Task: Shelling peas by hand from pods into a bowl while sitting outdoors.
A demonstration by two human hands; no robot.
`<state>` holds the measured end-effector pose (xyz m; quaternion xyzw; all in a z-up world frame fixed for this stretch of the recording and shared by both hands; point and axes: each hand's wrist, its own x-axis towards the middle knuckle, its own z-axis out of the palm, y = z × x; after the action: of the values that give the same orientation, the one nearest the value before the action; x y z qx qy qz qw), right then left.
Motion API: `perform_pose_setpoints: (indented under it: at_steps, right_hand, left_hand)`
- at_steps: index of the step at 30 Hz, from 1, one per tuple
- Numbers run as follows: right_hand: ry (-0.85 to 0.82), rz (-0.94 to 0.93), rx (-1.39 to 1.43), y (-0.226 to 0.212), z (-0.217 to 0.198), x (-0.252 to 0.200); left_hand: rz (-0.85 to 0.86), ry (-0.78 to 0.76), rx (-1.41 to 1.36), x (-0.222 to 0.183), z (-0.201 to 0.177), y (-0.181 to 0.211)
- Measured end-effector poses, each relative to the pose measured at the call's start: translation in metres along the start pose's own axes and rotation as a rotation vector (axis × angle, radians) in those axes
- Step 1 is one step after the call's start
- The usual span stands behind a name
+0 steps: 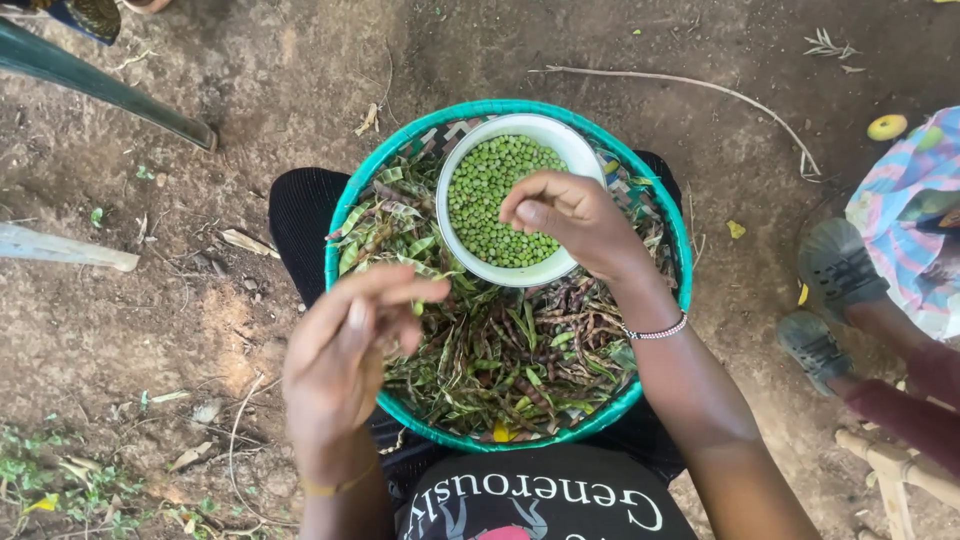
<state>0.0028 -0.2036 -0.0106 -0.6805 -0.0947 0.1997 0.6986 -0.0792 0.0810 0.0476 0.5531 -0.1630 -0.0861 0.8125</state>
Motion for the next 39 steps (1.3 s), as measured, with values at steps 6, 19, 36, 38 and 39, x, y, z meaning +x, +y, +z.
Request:
perform_pose_setpoints:
  at_steps: [6, 19, 36, 38, 39]
  right_hand:
    - [-0.367, -0.029, 0.116, 0.013, 0.015, 0.001]
    - [0.011, 0.033, 0.116, 0.037, -0.017, 0.004]
    - [0.212, 0.056, -0.029, 0.049, -0.005, 0.006]
    - [0.216, 0.010, -0.105, 0.042, -0.007, 0.006]
    - [0.218, -0.035, -0.178, 0.039, -0.006, 0.006]
  left_hand:
    - [-0.098, 0.082, -0.211, 0.064, 0.040, -0.051]
    - [-0.021, 0.152, 0.560, 0.096, 0.036, -0.104]
    - [0.066, 0.124, 0.942, 0.089, 0.029, -0.114]
    - [-0.095, 0.137, 0.774, 0.088, 0.028, -0.113]
    - [-0.253, 0.150, 0.604, 0.086, 0.027, -0.113]
